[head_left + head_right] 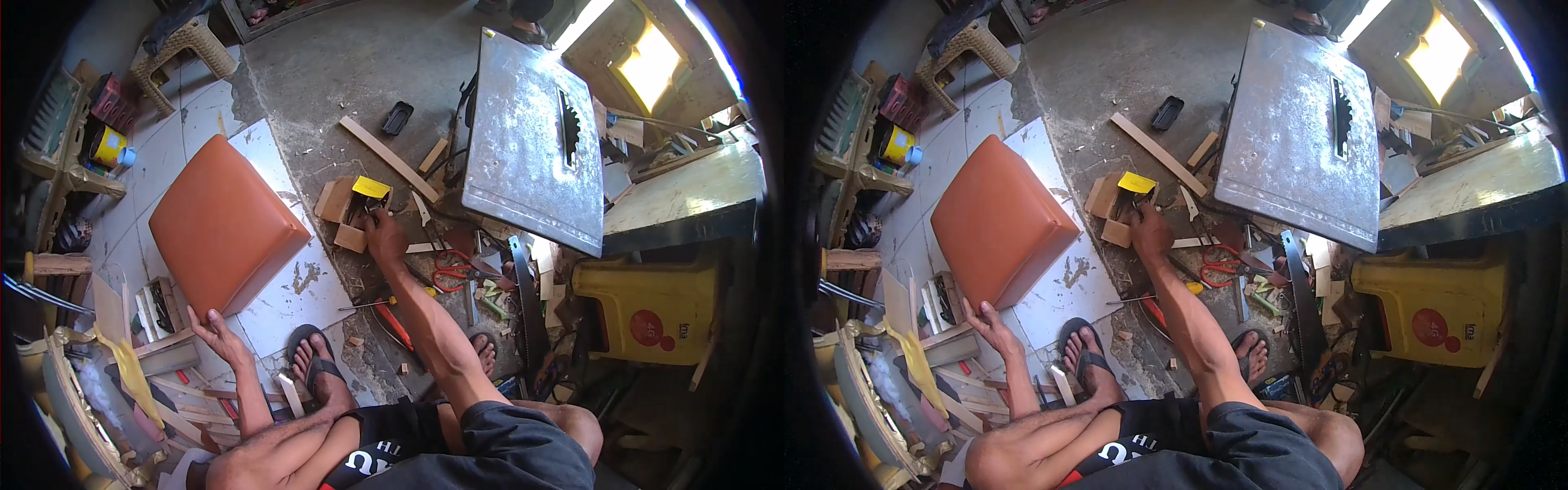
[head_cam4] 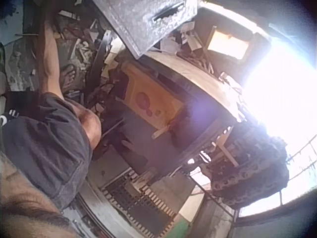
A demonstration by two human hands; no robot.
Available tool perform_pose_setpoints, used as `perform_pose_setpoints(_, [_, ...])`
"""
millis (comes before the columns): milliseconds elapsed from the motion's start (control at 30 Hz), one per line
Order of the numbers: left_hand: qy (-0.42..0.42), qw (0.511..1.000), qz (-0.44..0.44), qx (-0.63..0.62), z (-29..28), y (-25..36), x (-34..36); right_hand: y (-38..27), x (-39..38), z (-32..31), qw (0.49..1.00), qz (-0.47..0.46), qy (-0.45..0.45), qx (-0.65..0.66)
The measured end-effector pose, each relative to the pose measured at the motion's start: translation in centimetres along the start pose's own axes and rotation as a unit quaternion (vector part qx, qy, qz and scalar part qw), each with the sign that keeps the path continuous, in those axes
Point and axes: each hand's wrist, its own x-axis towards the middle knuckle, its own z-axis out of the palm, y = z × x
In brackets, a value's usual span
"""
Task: The person attaches brown leather upholstery to a wooden frame by hand and with a knife, then puts the finished cushion on top of a storage box filled with metal brackets.
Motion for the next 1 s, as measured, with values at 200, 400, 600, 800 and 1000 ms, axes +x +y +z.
perform_pose_setpoints(200, [-0.008,1.0,-0.002,-0.022,0.0,-0.4,0.2,0.3,0.1,0.3,1.0,-0.017,0.015,-0.004])
perform_pose_setpoints(400, [-0.004,1.0,0.015,-0.012,0.1,-1.1,0.3,-0.1,-0.3,-4.0,0.984,-0.144,-0.079,-0.067])
perform_pose_setpoints(600, [0.013,1.0,0.024,0.013,0.2,-0.6,0.1,4.2,-3.0,-21.6,0.803,-0.324,-0.372,-0.333])
perform_pose_setpoints(800, [0.031,0.996,0.044,0.069,0.6,-1.0,0.2,17.7,-2.7,-34.4,0.914,-0.025,-0.132,-0.383])
perform_pose_setpoints(1000, [0.012,0.998,0.034,0.049,0.1,-2.5,0.7,28.0,-0.2,-35.6,0.966,0.185,0.033,-0.178])
